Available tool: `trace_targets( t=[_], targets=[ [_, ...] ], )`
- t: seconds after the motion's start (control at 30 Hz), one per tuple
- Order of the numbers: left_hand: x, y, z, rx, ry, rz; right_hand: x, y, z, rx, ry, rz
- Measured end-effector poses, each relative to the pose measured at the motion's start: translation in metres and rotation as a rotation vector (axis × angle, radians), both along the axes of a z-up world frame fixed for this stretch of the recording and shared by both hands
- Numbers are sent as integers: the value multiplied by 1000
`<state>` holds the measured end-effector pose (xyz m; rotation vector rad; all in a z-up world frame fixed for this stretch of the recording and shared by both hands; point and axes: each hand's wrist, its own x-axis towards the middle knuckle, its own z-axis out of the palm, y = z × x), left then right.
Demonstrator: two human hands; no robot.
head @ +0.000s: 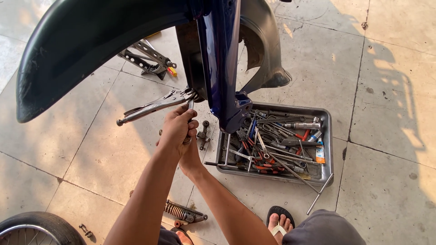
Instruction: Repairing the front fork and fender assembly of a motorcycle using wrenches
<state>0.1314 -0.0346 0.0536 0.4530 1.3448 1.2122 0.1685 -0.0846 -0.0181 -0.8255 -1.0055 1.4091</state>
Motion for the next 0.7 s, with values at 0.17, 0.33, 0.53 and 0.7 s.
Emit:
trace_targets(
  t=[0.17, 0.33, 0.53, 0.7],
  targets=[
    [-13, 5, -16, -1, -25, 4, -7, 2, -17, -103, 202, -41],
    [-13, 6, -14, -12, -24, -17, -12, -12, -36, -132, 47, -16],
    [-8, 6, -18, -9, -90, 57, -23, -25, -37, -103, 88, 6],
    [-4, 6, -19, 13, -115, 78, -25, -20, -34, -137, 132, -5]
  ],
)
